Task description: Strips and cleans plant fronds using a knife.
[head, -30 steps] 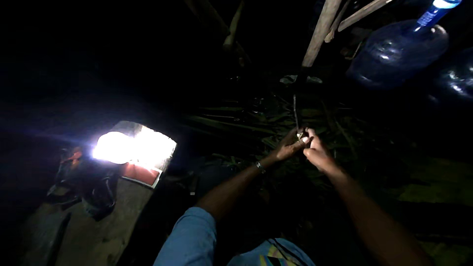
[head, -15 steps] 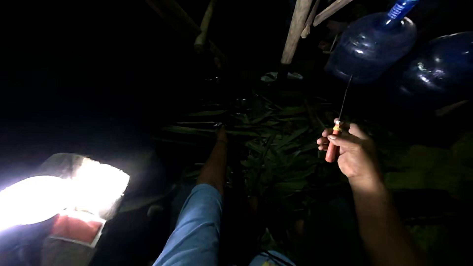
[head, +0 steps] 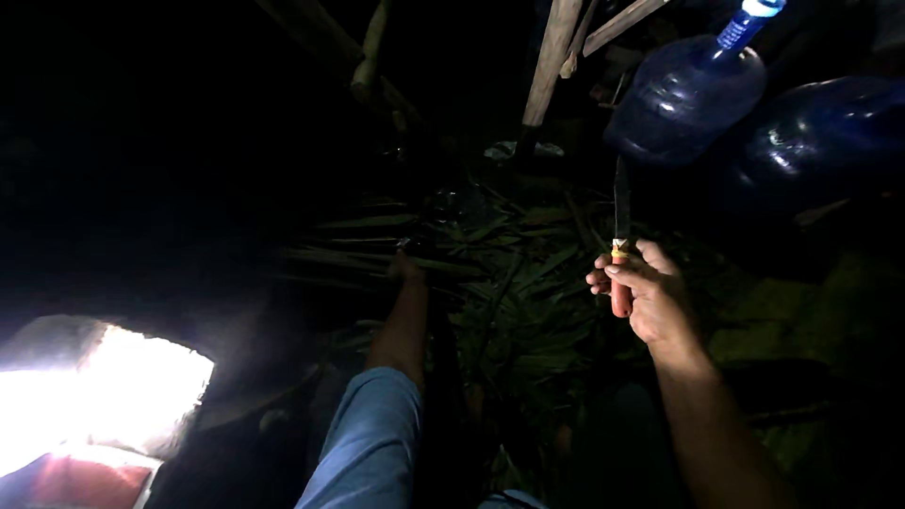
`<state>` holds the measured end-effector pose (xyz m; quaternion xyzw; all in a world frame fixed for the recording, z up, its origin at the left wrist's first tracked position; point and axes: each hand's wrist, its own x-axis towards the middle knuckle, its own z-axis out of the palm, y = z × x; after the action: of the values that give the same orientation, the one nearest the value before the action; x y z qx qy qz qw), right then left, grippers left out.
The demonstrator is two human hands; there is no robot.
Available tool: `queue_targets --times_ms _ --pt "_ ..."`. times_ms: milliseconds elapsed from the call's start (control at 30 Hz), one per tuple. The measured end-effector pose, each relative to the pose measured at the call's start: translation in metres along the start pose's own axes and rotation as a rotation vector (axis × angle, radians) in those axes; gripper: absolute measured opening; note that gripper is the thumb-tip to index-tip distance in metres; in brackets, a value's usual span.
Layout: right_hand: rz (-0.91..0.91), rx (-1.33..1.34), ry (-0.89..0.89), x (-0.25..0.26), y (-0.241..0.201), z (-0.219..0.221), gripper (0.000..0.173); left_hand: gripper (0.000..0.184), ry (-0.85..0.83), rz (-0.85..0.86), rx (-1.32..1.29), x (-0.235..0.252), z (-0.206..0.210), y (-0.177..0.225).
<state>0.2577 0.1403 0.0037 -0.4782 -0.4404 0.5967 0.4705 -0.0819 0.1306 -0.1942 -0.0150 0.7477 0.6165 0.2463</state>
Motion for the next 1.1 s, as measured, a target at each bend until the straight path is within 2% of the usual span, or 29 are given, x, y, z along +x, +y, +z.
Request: queue_targets --times_ms 33,100,200,333,433,533,600,667,767,833,900,967,1033,1100 --pt "0.003 0.000 0.005 0.001 0.000 0.000 0.040 0.061 0.025 -0.139 -0.021 -0.003 0.002 0.012" --pt "-0.001 0.002 -0.006 0.001 -0.001 0.000 0.039 0.058 0.041 -0.223 -0.161 -0.025 0.008 0.026" --pt "-0.015 0.014 -0.081 -0.003 -0.001 -0.001 0.036 0.056 -0.093 -0.206 -0.253 -0.059 0.009 0.041" --pt "0.056 0.065 -0.130 -0.013 -0.005 0.001 0.034 0.058 -0.336 -0.126 -0.191 -0.085 0.012 0.059" --pt "0.073 0.090 -0.123 -0.017 -0.005 0.000 0.017 0.050 -0.508 0.013 -0.075 -0.120 0.003 0.086" --pt "0.061 0.088 -0.122 -0.019 -0.004 -0.004 0.004 0.045 -0.649 0.306 0.071 -0.136 -0.010 0.108" --pt "0.034 0.081 -0.150 -0.022 -0.003 -0.006 0.006 0.033 -0.715 0.534 0.227 -0.149 -0.025 0.129" --pt "0.005 0.055 -0.194 -0.024 -0.002 -0.006 0.010 0.025 -0.716 0.654 0.393 -0.153 -0.039 0.148" --pt "-0.071 -0.013 -0.267 -0.032 0.003 -0.003 0.012 0.028 -0.686 0.699 0.430 -0.148 -0.057 0.149" --pt "-0.113 -0.035 -0.285 -0.034 0.005 0.002 0.015 0.025 -0.686 0.739 0.304 -0.143 -0.065 0.134" --pt "-0.158 0.051 -0.291 -0.037 0.016 0.007 0.022 0.030 -0.796 0.630 0.182 -0.141 -0.076 0.119" --pt "-0.274 0.159 -0.320 -0.032 0.026 0.008 0.024 0.015 -0.897 0.586 0.104 -0.145 -0.069 0.119" --pt "-0.468 0.168 -0.387 -0.023 0.029 0.007 0.022 0.005 -0.887 0.664 0.212 -0.142 -0.053 0.125" --pt "-0.651 0.052 -0.439 -0.019 0.029 0.005 0.020 0.025 -0.779 0.769 0.579 -0.133 -0.043 0.134"
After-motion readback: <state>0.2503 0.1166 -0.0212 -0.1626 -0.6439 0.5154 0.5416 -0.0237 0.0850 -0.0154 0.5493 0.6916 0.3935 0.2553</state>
